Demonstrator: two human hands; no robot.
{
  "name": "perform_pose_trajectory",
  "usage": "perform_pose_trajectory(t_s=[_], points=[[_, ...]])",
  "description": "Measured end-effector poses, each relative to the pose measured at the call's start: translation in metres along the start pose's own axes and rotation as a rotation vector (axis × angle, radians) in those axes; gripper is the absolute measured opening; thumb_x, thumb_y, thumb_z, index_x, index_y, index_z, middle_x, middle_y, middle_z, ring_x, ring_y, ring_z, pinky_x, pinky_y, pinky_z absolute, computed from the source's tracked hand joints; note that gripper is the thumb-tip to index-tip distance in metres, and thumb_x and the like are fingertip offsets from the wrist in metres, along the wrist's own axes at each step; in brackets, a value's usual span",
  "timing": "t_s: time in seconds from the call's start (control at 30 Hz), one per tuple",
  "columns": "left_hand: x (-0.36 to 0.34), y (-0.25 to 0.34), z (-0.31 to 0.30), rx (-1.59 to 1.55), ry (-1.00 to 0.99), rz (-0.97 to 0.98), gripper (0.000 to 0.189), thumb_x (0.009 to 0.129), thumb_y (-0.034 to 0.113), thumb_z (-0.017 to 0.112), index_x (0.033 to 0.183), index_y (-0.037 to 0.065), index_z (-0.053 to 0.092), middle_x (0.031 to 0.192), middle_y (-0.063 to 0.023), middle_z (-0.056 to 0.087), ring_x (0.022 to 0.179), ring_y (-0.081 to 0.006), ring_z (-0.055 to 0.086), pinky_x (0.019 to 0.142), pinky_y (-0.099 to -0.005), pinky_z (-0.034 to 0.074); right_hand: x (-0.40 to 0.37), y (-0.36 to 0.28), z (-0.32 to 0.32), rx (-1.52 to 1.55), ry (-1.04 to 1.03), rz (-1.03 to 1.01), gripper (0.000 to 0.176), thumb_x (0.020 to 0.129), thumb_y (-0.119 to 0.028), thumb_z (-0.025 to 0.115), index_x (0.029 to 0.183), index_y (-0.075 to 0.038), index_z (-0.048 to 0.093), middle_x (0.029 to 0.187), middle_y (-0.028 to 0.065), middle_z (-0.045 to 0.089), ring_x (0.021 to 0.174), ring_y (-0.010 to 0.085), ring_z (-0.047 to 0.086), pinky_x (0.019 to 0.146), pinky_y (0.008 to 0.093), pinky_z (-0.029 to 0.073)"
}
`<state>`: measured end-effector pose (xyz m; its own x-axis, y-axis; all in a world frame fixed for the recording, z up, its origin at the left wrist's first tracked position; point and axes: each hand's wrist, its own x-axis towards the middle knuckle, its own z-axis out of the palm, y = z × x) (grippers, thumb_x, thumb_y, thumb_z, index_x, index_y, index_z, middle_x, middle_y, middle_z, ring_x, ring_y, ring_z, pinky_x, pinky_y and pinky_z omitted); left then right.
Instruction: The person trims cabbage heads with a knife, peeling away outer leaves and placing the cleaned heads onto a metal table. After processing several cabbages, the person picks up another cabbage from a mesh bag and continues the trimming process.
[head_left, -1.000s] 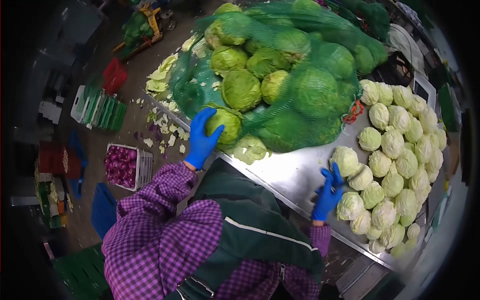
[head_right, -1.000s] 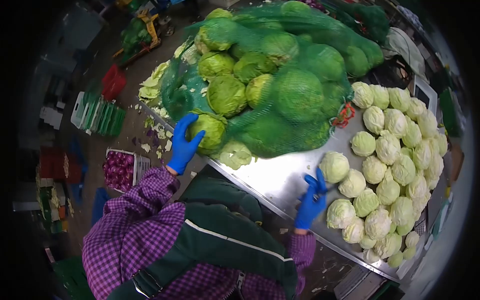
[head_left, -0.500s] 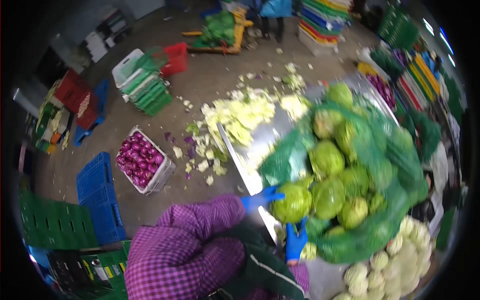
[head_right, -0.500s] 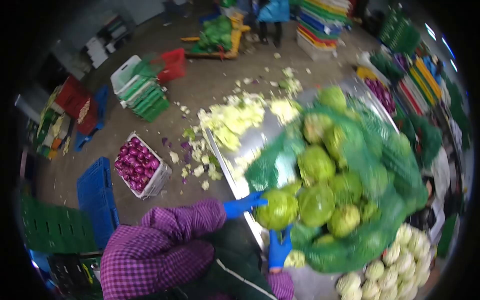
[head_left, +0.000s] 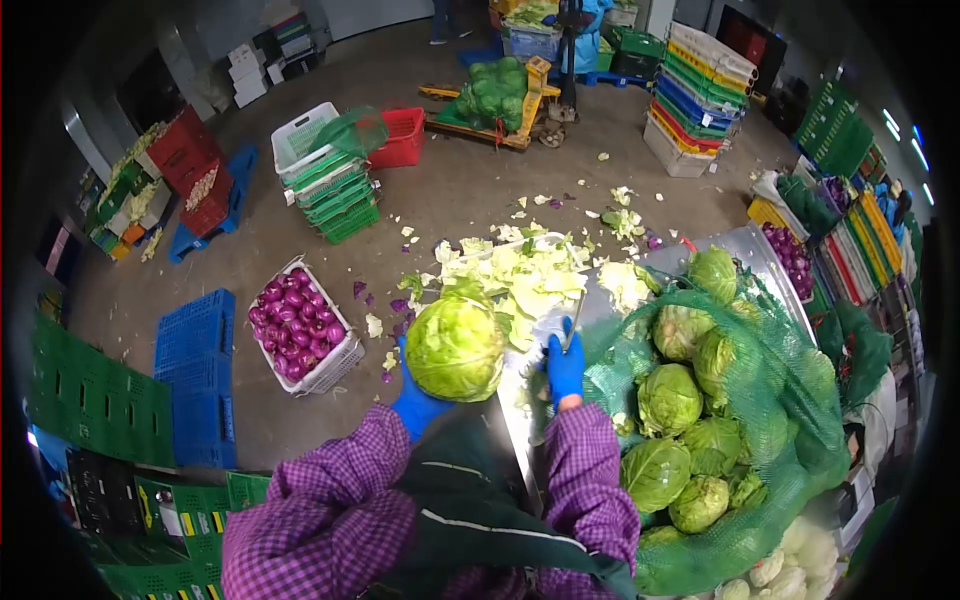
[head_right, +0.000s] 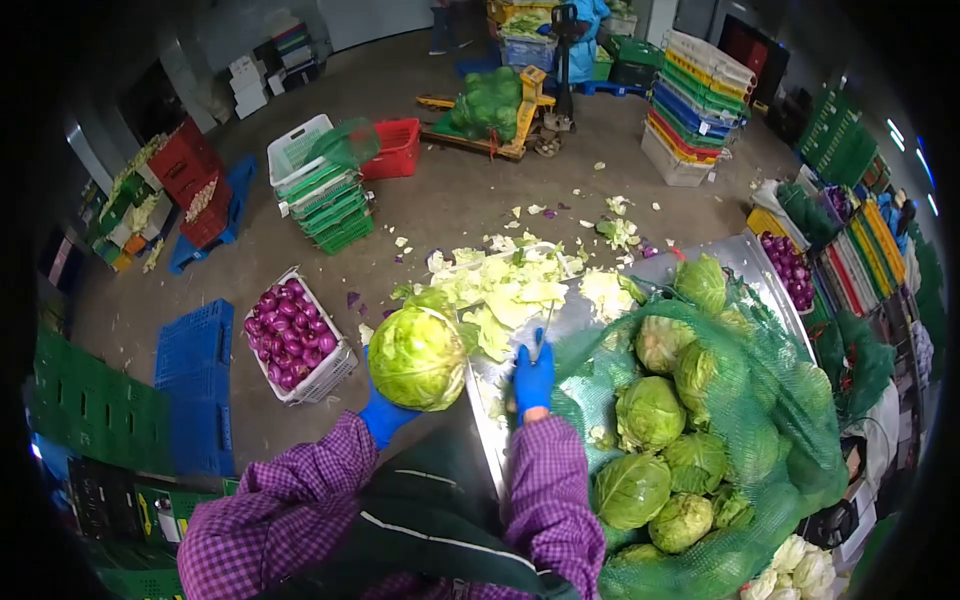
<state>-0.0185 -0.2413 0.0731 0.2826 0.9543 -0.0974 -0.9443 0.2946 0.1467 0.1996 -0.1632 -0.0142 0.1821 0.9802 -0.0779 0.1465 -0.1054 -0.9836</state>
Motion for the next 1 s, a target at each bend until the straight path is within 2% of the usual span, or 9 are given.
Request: perform_pose_trajectory(t_s=[0.07,0.27,0.3,0.6,0.67,0.73,0.87,0.97,1.0], points=[[-0.001,0.016,-0.003,0.029,0.004,0.055,0.068,0.089,0.063,0.034,0.135,0.015,0.044,0.139,-0.0107,0.044,0.126,-0.0313,0.043,0.107,-0.0513,0.033,0.004,0.038,-0.016,-0.487,-0.015,0.065,0.055,0.087,-0.015,0.054,0.137,-0.001,0.037,0.137,0.0355,0.031,0.127,0.0482,0.034,0.106,0.0432,0.032],[0.051,0.053,-0.058,0.122,0.172,-0.001,0.067,0.091,0.061,0.032,0.139,0.015,0.039,0.141,-0.0108,0.041,0.128,-0.0319,0.040,0.107,-0.0506,0.032,-0.009,0.078,0.024,-0.701,-0.146,0.021,0.064,0.085,-0.015,0.055,0.141,-0.002,0.027,0.142,0.0361,0.020,0.121,0.0473,0.042,0.094,0.0428,0.044],[0.065,0.060,-0.060,0.113,0.194,-0.047,0.067,0.091,0.061,0.032,0.139,0.015,0.039,0.141,-0.0108,0.041,0.128,-0.0319,0.040,0.107,-0.0506,0.032,0.006,0.010,0.052,-0.699,-0.180,0.362,0.063,0.086,-0.014,0.055,0.141,-0.002,0.026,0.143,0.0358,0.018,0.112,0.0476,0.050,0.091,0.0433,0.046],[0.163,0.093,-0.071,0.045,0.318,-0.382,0.063,0.095,0.055,0.030,0.139,0.011,0.037,0.140,-0.0143,0.042,0.128,-0.0328,0.040,0.107,-0.0510,0.032,0.143,0.046,0.103,0.234,0.075,0.271,0.072,0.080,-0.017,0.070,0.140,-0.001,0.033,0.137,0.0168,0.044,0.112,0.0276,0.052,0.094,0.0323,0.042],[0.175,0.085,-0.063,0.063,0.327,-0.441,0.064,0.095,0.055,0.030,0.141,0.012,0.035,0.141,-0.0138,0.040,0.129,-0.0330,0.038,0.108,-0.0513,0.031,0.124,0.064,0.072,-0.091,0.218,0.014,0.076,0.075,-0.012,0.072,0.139,-0.001,0.033,0.121,0.0211,0.056,0.104,0.0354,0.056,0.090,0.0363,0.046],[0.180,0.072,-0.069,0.086,0.202,-0.481,0.068,0.093,0.057,0.038,0.143,0.011,0.031,0.144,-0.0116,0.037,0.132,-0.0317,0.035,0.111,-0.0498,0.026,0.099,0.051,0.047,-0.378,0.275,0.058,0.066,0.080,-0.009,0.067,0.139,-0.004,0.037,0.114,0.0155,0.060,0.091,0.0281,0.061,0.080,0.0334,0.051],[0.187,0.047,-0.039,0.330,0.338,-0.705,0.070,0.091,0.052,0.047,0.143,0.009,0.030,0.145,-0.0148,0.034,0.132,-0.0324,0.034,0.110,-0.0484,0.027,0.049,-0.024,0.017,0.142,0.083,0.411,0.050,0.093,-0.010,0.050,0.141,-0.014,0.039,0.102,0.0051,0.065,0.077,0.0072,0.058,0.060,0.0239,0.049],[0.190,0.025,-0.057,1.919,-0.029,0.203,0.087,0.077,0.032,0.075,0.142,0.000,0.028,0.143,-0.0204,0.032,0.130,-0.0309,0.036,0.108,-0.0380,0.030,0.037,-0.003,0.013,-0.027,0.133,0.289,0.051,0.092,-0.012,0.052,0.141,-0.014,0.039,0.078,0.0050,0.061,0.065,0.0082,0.051,0.064,0.0248,0.047],[0.196,0.022,-0.051,1.931,-0.054,0.193,0.087,0.077,0.032,0.075,0.142,0.000,0.028,0.143,-0.0204,0.032,0.130,-0.0309,0.036,0.108,-0.0380,0.030,0.034,-0.003,0.016,-0.112,0.125,0.111,0.051,0.092,-0.012,0.052,0.141,-0.014,0.038,0.076,0.0036,0.059,0.062,0.0082,0.050,0.064,0.0235,0.046]])
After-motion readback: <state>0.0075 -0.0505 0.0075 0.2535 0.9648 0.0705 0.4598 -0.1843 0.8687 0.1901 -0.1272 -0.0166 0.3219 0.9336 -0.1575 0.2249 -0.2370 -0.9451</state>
